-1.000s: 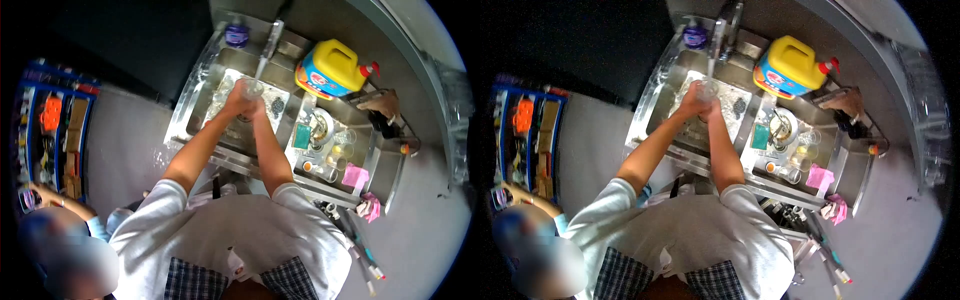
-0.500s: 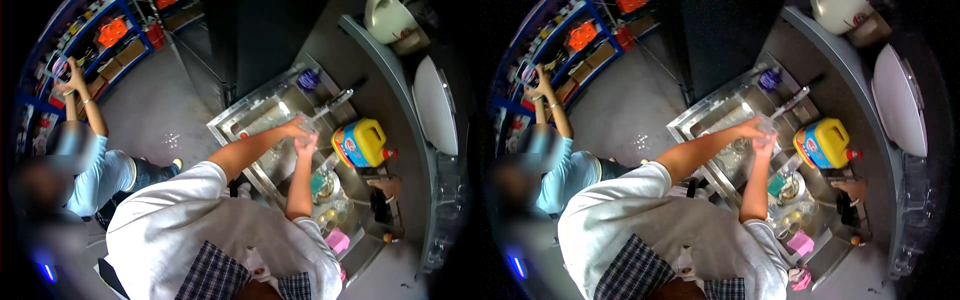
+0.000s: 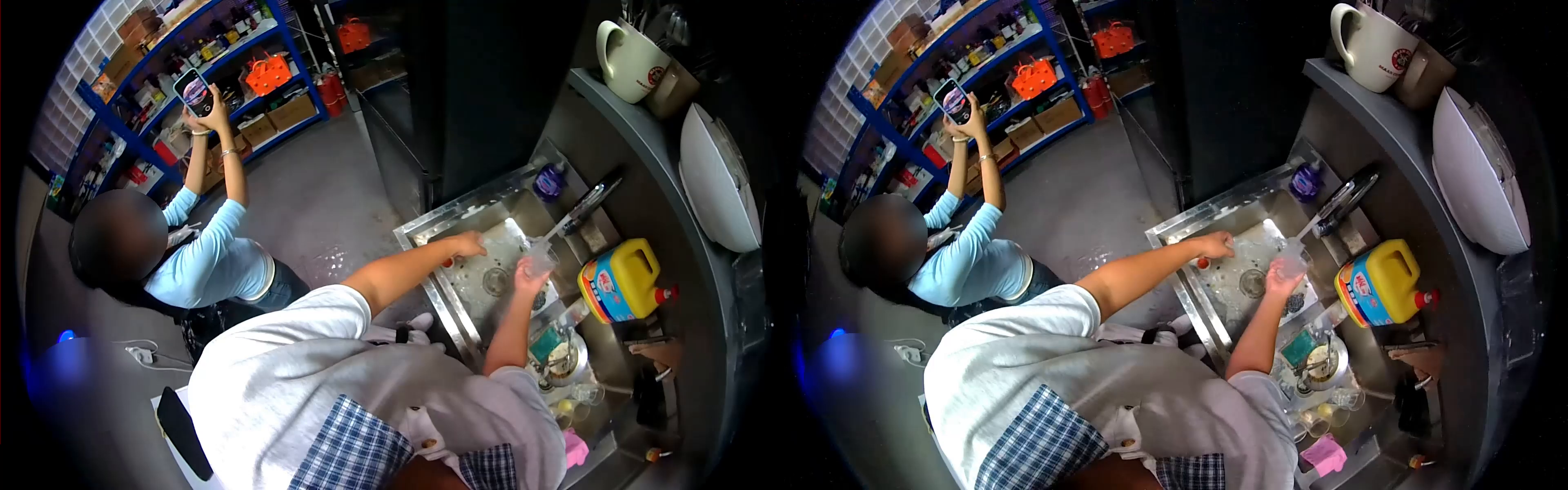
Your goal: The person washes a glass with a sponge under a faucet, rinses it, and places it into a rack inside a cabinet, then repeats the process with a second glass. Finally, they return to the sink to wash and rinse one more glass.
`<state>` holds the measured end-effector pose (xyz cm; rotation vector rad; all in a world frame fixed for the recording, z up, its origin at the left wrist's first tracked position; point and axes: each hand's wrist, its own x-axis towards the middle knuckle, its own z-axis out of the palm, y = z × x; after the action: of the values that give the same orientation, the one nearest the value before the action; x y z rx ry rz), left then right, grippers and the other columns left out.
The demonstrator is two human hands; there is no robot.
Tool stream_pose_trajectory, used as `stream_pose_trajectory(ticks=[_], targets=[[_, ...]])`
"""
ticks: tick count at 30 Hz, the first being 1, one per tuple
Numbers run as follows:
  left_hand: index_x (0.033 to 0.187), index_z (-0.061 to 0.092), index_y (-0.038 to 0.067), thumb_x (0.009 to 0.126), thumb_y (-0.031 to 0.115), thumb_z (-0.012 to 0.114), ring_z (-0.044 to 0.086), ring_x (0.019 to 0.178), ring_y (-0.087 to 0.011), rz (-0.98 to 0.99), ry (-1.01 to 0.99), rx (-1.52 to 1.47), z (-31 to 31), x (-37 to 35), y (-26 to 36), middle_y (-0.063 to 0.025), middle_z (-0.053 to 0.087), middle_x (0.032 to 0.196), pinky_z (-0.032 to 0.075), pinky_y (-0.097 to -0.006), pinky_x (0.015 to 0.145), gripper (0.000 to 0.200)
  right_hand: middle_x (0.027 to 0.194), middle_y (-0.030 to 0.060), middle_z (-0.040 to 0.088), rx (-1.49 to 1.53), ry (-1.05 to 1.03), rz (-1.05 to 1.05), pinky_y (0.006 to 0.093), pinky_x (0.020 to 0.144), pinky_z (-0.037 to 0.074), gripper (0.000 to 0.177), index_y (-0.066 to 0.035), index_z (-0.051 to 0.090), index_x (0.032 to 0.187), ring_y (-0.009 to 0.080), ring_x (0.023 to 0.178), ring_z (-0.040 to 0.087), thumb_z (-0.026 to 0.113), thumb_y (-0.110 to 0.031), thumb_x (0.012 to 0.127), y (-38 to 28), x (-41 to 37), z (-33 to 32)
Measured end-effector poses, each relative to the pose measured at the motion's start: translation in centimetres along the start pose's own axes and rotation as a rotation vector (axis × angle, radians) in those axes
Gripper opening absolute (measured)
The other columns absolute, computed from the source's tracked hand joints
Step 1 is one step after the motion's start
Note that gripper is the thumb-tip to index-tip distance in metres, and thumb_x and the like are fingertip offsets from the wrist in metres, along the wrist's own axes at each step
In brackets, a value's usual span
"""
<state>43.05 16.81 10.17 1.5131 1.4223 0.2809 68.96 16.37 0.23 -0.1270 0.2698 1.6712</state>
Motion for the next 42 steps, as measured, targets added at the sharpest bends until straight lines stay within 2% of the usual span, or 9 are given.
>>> stream_pose_trajectory(ticks=[8, 16, 21, 25, 29, 30, 31, 34, 42], targets=[[0.114, 0.053, 0.008, 0.074, 0.029, 0.07, 0.059, 0.065, -0.0218, -0.042, -0.109, -0.037, 1.9, 1.7, 1.6, -0.0094, 0.061, 0.086, 0.047, -0.035, 0.049, 0.048, 0.096, 0.006, 0.064, -0.112, 0.168, -0.147, 0.0371, 0.064, 0.051, 0.042, -0.01, 0.061, 0.107, 0.0267, 0.076, 0.058, 0.057, -0.047, 0.086, -0.4, -0.6, -1.7], [0.109, 0.055, 0.009, 0.072, 0.031, 0.071, 0.06, 0.071, -0.0186, 0.287, -0.174, 0.078, 3.2, 8.9, 2.4, -0.0088, 0.062, 0.084, 0.048, -0.0341, 0.054, 0.046, 0.097, 0.0049, 0.063, -0.546, 0.278, -0.297, 0.0368, 0.058, 0.049, 0.038, -0.012, 0.061, 0.107, 0.0227, 0.078, 0.058, 0.053, -0.045, 0.09, -1.2, 0.1, -0.2], [0.114, 0.056, 0.013, 0.08, 0.036, 0.064, 0.054, 0.099, -0.0212, 0.163, -0.363, -0.256, 3.1, 11.4, 4.5, -0.006, 0.057, 0.109, 0.049, -0.0381, 0.079, 0.041, 0.07, 0.0011, 0.056, -1.204, 0.627, -0.803, 0.0247, 0.039, 0.042, 0.036, -0.007, 0.061, 0.097, 0.0113, 0.049, 0.051, 0.07, -0.038, 0.082, -1.3, -0.7, 3.2], [0.135, 0.041, 0.015, 0.089, 0.043, 0.053, 0.053, 0.106, -0.0283, -0.228, -0.396, -0.709, 3.8, 11.5, 8.4, -0.0078, 0.046, 0.131, 0.047, -0.0468, 0.086, 0.055, 0.082, 0.0051, 0.061, -1.136, 0.576, -0.772, 0.0287, 0.042, 0.051, 0.038, -0.007, 0.056, 0.108, 0.0153, 0.063, 0.061, 0.066, -0.037, 0.086, 0.6, -2.0, 6.1], [0.132, 0.045, 0.01, 0.094, 0.027, 0.051, 0.055, 0.107, -0.0182, 0.372, -0.794, -0.713, 6.3, 13.7, 7.2, -0.0044, 0.052, 0.125, 0.049, -0.0316, 0.085, 0.042, 0.092, 0.0051, 0.066, -0.472, 0.252, -0.331, 0.0332, 0.057, 0.05, 0.05, -0.013, 0.06, 0.106, 0.0242, 0.07, 0.062, 0.047, -0.059, 0.09, 1.3, -2.1, 6.1], [0.127, 0.048, 0.008, 0.083, 0.023, 0.068, 0.053, 0.109, -0.018, -0.021, -0.812, -0.952, 4.7, 11.6, 10.1, -0.0044, 0.052, 0.119, 0.045, -0.0341, 0.089, 0.051, 0.098, 0.0052, 0.066, -0.369, 0.096, -0.243, 0.0348, 0.062, 0.051, 0.052, -0.014, 0.059, 0.11, 0.0245, 0.077, 0.062, 0.046, -0.06, 0.089, 1.2, -1.8, 5.1], [0.127, 0.047, 0.007, 0.08, 0.021, 0.071, 0.052, 0.109, -0.0179, 0.173, -0.731, -0.837, 5.0, 11.0, 10.2, -0.0047, 0.053, 0.117, 0.044, -0.034, 0.09, 0.055, 0.104, 0.0053, 0.065, -0.261, -0.064, -0.153, 0.0364, 0.068, 0.052, 0.053, -0.015, 0.059, 0.113, 0.0249, 0.084, 0.063, 0.045, -0.06, 0.089, 1.4, -1.5, 4.5], [0.129, 0.041, 0.005, 0.065, 0.02, 0.085, 0.053, 0.108, -0.0179, 0.637, -0.437, -0.461, 4.6, 9.2, 10.1, -0.0077, 0.056, 0.114, 0.043, -0.0336, 0.093, 0.079, 0.101, 0.0042, 0.065, -0.293, 0.236, -0.257, 0.0321, 0.062, 0.05, 0.053, -0.016, 0.059, 0.114, 0.0217, 0.076, 0.061, 0.044, -0.06, 0.089, 4.4, -1.2, 7.5], [0.126, 0.043, 0.008, 0.056, 0.028, 0.085, 0.051, 0.112, -0.0227, 0.808, -0.21, -0.316, 4.0, 9.3, 9.4, -0.0119, 0.055, 0.115, 0.042, -0.0381, 0.095, 0.084, 0.111, 0.0109, 0.063, -0.463, 0.166, -0.293, 0.0422, 0.084, 0.052, 0.054, -0.009, 0.054, 0.121, 0.026, 0.098, 0.062, 0.043, -0.052, 0.091, 2.7, 0.9, 4.3]])
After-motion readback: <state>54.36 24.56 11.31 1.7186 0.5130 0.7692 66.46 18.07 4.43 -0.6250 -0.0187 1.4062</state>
